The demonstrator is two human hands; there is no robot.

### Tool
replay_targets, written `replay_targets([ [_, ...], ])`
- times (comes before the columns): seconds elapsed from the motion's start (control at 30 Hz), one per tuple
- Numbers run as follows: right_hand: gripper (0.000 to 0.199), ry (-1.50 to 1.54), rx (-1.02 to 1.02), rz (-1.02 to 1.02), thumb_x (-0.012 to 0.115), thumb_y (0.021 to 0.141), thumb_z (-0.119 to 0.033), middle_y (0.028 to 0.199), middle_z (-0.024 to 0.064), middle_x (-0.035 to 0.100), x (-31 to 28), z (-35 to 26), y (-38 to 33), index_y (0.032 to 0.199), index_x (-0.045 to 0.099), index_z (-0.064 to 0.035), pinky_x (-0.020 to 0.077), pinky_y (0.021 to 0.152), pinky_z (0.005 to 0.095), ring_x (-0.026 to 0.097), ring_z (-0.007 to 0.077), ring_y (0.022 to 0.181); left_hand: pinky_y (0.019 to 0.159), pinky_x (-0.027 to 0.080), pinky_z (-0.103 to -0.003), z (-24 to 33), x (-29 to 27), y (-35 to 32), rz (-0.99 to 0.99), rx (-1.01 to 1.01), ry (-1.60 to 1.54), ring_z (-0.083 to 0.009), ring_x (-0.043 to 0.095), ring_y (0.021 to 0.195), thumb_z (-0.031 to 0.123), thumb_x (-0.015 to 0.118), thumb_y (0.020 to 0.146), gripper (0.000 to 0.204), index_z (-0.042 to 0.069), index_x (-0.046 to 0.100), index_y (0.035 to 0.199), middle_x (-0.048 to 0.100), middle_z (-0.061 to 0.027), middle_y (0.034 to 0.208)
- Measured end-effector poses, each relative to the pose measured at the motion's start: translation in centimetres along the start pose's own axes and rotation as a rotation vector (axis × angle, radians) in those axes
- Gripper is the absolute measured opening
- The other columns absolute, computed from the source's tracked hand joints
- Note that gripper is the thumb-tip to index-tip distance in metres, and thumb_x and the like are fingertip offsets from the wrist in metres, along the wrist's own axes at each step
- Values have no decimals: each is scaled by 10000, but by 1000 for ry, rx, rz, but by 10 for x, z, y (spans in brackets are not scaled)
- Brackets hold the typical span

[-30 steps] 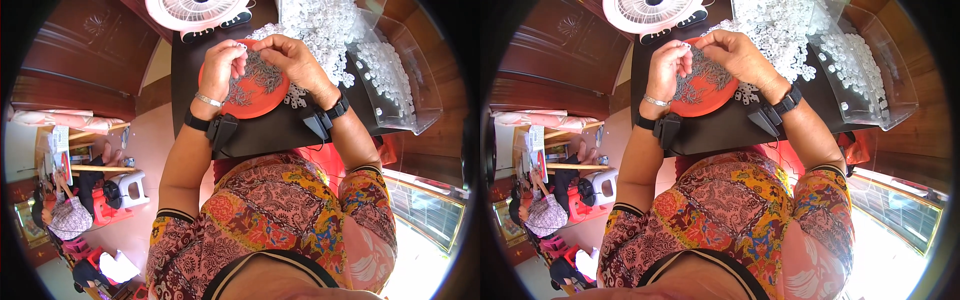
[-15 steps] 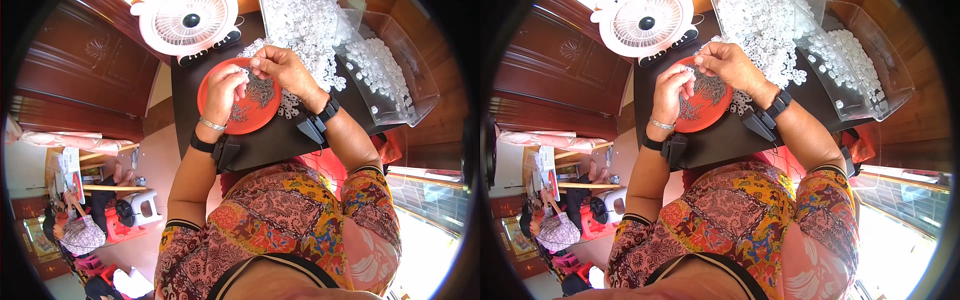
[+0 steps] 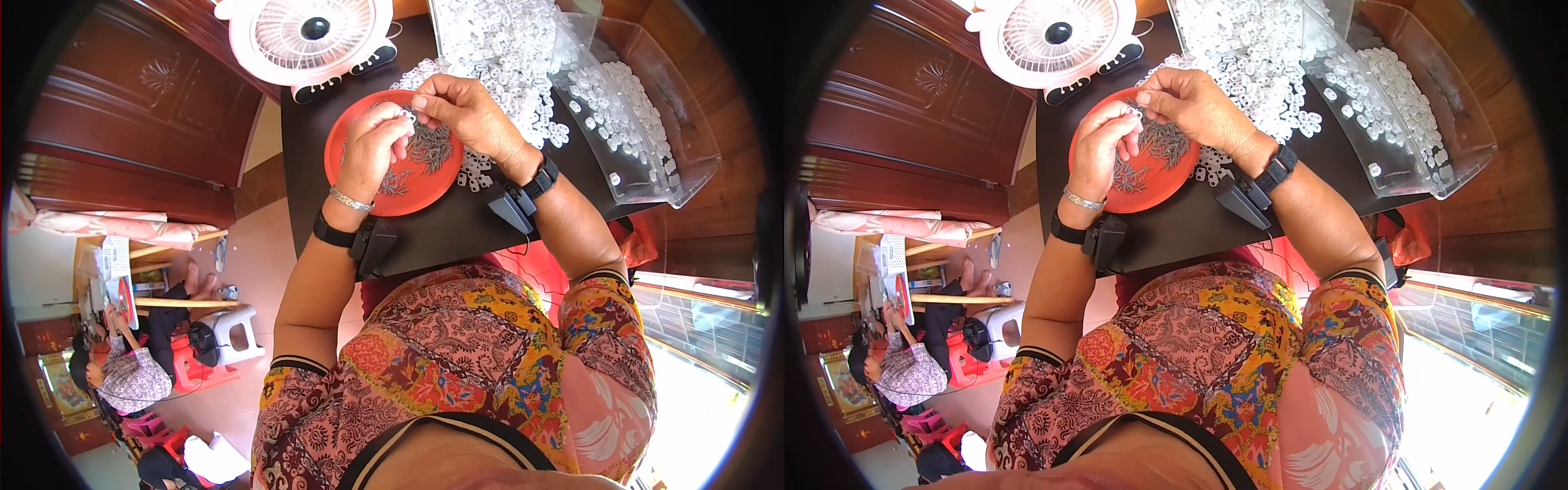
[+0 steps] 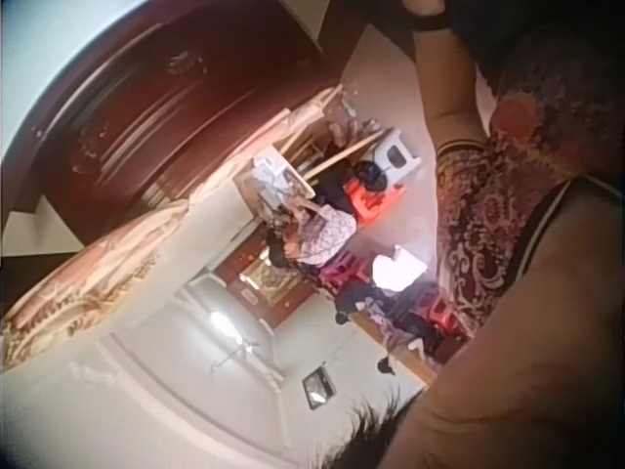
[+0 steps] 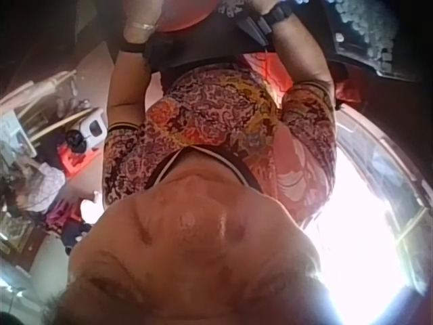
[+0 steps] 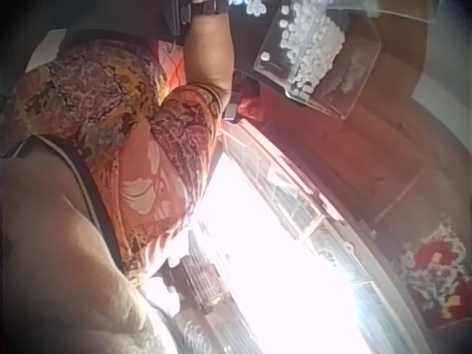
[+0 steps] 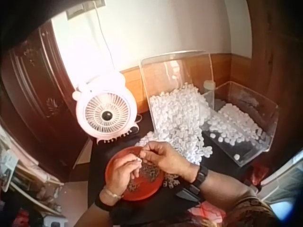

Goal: Assembling small components by manually inserting metal rings into white plastic housings.

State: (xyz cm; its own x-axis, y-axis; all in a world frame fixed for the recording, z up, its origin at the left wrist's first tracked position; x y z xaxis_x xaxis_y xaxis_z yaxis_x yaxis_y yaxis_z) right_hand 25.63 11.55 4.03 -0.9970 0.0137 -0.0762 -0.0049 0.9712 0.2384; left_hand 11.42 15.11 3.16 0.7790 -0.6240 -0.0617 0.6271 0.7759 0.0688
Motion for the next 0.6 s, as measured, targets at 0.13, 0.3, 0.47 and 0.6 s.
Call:
replay_targets([
  [0.13, 203, -18, 8, -33, 591, 908, -188, 687, -7, 565, 3, -1, -1, 852, 618, 6, 428, 610, 211, 499, 60, 650, 488, 349, -190, 3, 2, -1, -5, -2, 12, -73, 479, 536, 200, 508, 877, 218, 37, 561, 743, 513, -6, 626],
  [0.3, 214, -11, 12, -46, 592, 907, -199, 688, -8, 565, 3, 0, -1, 846, 615, 4, 426, 611, 209, 497, 59, 650, 484, 349, -188, 2, 2, -1, -11, 1, 25, -73, 480, 531, 201, 507, 880, 223, 38, 559, 737, 510, -2, 621],
  [0.47, 218, -20, 9, -11, 594, 908, -207, 682, -14, 556, 2, -2, -1, 841, 613, 0, 419, 608, 210, 488, 58, 645, 457, 342, -193, -1, -2, 1, 10, -7, -7, -66, 479, 509, 196, 527, 860, 202, 41, 569, 737, 515, 2, 606],
  [0.6, 214, -28, 0, -33, 592, 909, -203, 680, -17, 551, 4, -3, -2, 838, 610, -2, 413, 604, 210, 482, 56, 641, 430, 335, -200, -2, -2, 1, 17, -1, -6, -62, 475, 487, 199, 545, 841, 193, 44, 576, 730, 517, 4, 589],
])
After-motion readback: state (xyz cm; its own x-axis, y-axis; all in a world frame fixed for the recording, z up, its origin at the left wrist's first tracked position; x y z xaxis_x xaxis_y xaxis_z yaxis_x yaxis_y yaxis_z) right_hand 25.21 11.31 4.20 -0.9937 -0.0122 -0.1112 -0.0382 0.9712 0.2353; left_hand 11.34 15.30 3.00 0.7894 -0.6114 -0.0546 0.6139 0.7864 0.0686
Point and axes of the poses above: each hand's wrist, its own y-axis towards the middle knuckle, its own x-axis out of the palm, z = x × y, the point moved 5 cm from there along y, towards the middle knuckle
